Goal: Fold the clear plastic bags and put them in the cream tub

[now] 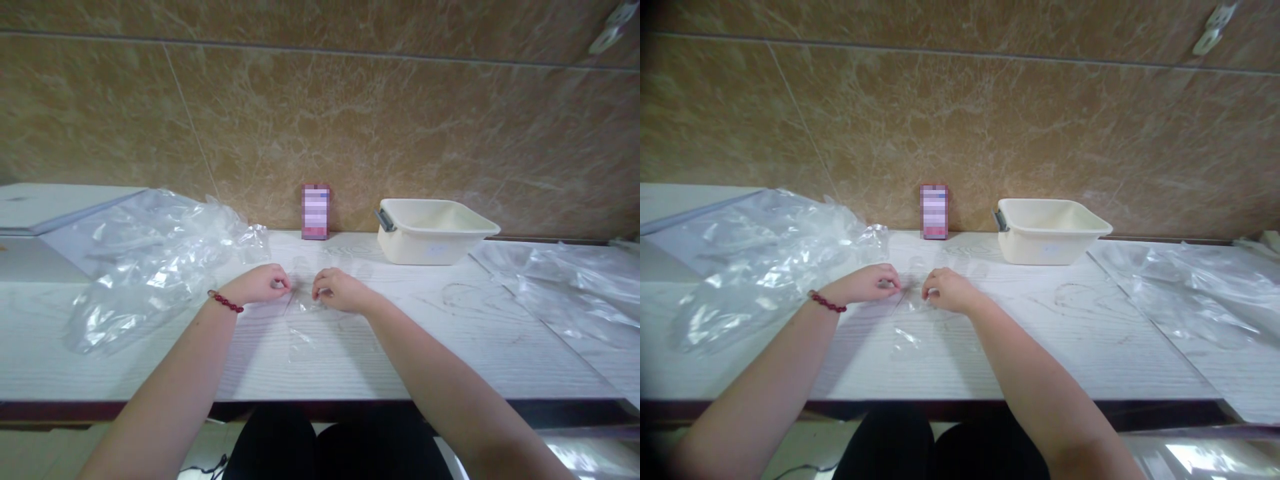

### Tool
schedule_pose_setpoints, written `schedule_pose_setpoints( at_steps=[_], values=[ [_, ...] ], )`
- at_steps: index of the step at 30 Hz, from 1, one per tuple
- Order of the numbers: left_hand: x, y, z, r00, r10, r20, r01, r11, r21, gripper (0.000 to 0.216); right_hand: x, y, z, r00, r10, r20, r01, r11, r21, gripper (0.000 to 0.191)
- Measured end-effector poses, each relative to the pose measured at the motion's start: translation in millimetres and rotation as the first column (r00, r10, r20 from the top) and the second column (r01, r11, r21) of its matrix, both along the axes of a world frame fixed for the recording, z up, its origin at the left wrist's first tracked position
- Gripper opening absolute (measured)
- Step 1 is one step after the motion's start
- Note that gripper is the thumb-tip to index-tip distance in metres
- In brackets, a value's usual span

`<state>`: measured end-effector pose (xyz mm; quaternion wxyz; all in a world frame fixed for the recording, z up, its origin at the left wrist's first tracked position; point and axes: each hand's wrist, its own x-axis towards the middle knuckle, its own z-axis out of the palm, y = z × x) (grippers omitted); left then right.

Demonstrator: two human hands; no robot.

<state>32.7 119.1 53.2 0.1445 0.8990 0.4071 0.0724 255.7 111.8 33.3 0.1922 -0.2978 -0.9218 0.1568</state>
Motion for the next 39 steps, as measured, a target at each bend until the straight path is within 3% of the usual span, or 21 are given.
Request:
schedule_pose_setpoints(
  at_steps=[8, 17, 39],
  values=[
    [2.0, -0.4, -3.6, 0.998, -0.037, -0.051, 0.034, 0.997, -0.068, 0.026, 5.1, 2.8, -1.6, 0.990, -0.090, 0.108, 0.090, 0.996, 0.004, 0.022],
    [6.0, -6.0, 2.1, 0.996, -0.048, -0.074, 0.041, 0.995, -0.093, 0.039, 8.8, 4.7, 0.7, 0.982, -0.087, 0.167, 0.093, 0.995, -0.032, 0.023],
    [7.9, -7.4, -4.6, 0.997, -0.029, -0.076, 0.017, 0.987, -0.157, 0.052, 18.2, 8.0, 6.2, 0.971, -0.108, 0.215, 0.115, 0.993, -0.022, 0.020]
  ],
)
